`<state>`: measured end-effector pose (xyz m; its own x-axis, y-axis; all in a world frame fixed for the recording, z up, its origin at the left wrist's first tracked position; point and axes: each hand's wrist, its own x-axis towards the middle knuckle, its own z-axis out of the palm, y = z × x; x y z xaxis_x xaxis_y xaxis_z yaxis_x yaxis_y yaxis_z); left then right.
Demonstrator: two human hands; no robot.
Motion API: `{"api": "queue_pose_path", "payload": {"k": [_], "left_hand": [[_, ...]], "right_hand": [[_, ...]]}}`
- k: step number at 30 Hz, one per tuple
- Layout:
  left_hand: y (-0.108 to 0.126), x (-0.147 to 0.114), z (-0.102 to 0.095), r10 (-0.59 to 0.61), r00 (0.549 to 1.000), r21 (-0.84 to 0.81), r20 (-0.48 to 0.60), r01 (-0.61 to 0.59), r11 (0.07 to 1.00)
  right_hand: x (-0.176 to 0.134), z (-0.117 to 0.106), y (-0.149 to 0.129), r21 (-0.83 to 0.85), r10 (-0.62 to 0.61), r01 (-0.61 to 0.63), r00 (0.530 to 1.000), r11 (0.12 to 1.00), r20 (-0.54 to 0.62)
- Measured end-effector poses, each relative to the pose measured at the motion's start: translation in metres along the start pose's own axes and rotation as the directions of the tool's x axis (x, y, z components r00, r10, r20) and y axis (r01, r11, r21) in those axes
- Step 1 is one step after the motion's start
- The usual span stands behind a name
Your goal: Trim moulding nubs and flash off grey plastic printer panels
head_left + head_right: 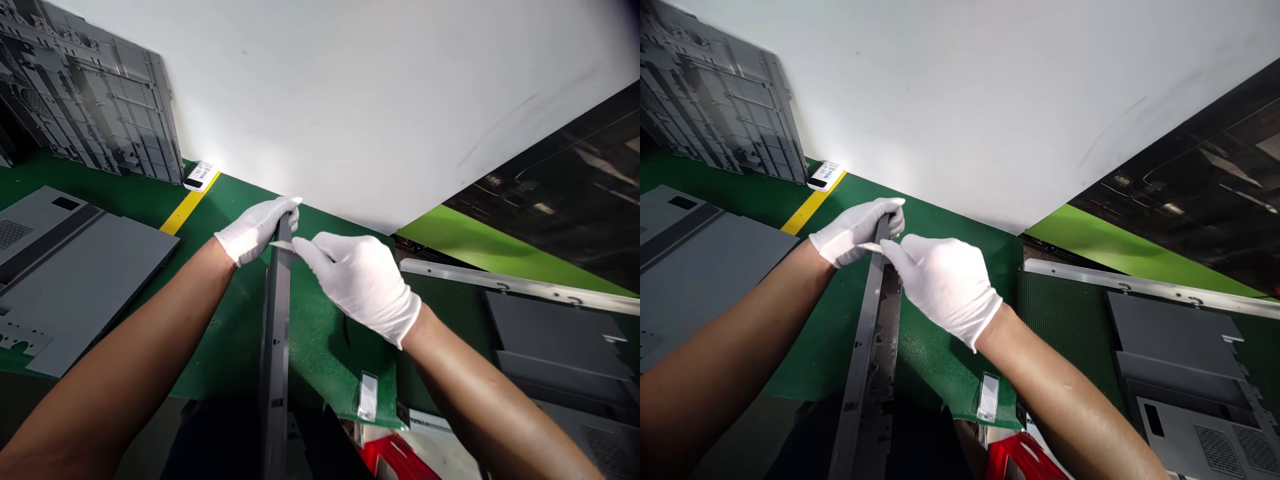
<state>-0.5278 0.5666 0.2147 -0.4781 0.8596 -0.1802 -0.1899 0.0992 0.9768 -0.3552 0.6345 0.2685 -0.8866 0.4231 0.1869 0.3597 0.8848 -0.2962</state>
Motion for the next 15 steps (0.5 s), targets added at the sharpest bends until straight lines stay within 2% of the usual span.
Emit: {"api": "queue_pose_path", "payload": {"k": [1, 3, 6, 8, 11, 13, 15], "left_hand": [[0.001, -0.002, 0.0, 0.038, 0.999, 0.048, 0.022, -0.039, 0.998], [0.002, -0.006, 0.0, 0.105, 0.993, 0.101, 0.047, -0.109, 0.989], [0.0, -0.016, 0.001, 0.122, 0.992, 0.12, -0.011, -0.12, 0.985], [-0.001, -0.025, 0.003, 0.066, 0.997, 0.119, -0.028, -0.063, 0.991], [-0.003, -0.045, 0.008, -0.024, 0.998, 0.127, -0.054, 0.031, 0.991], [-0.003, -0.06, 0.013, -0.05, 0.994, 0.158, -0.098, 0.065, 0.985], [-0.002, -0.075, 0.021, -0.069, 0.99, 0.213, -0.122, 0.094, 0.973]], "right_hand": [[-0.002, -0.002, 0.003, 0.118, 0.065, -0.063, 0.998, 0.991, -0.014], [-0.008, -0.007, 0.012, 0.356, 0.195, -0.186, 0.981, 0.916, 0.012], [-0.031, -0.012, 0.023, 0.57, 0.309, -0.338, 0.939, 0.749, 0.151], [-0.055, -0.014, 0.024, 0.603, 0.328, -0.435, 0.9, 0.669, 0.286], [-0.096, -0.019, 0.015, 0.563, 0.317, -0.554, 0.826, 0.614, 0.467], [-0.123, -0.022, 0.003, 0.532, 0.277, -0.585, 0.789, 0.612, 0.548], [-0.146, -0.024, -0.008, 0.511, 0.239, -0.565, 0.788, 0.648, 0.567]]}}
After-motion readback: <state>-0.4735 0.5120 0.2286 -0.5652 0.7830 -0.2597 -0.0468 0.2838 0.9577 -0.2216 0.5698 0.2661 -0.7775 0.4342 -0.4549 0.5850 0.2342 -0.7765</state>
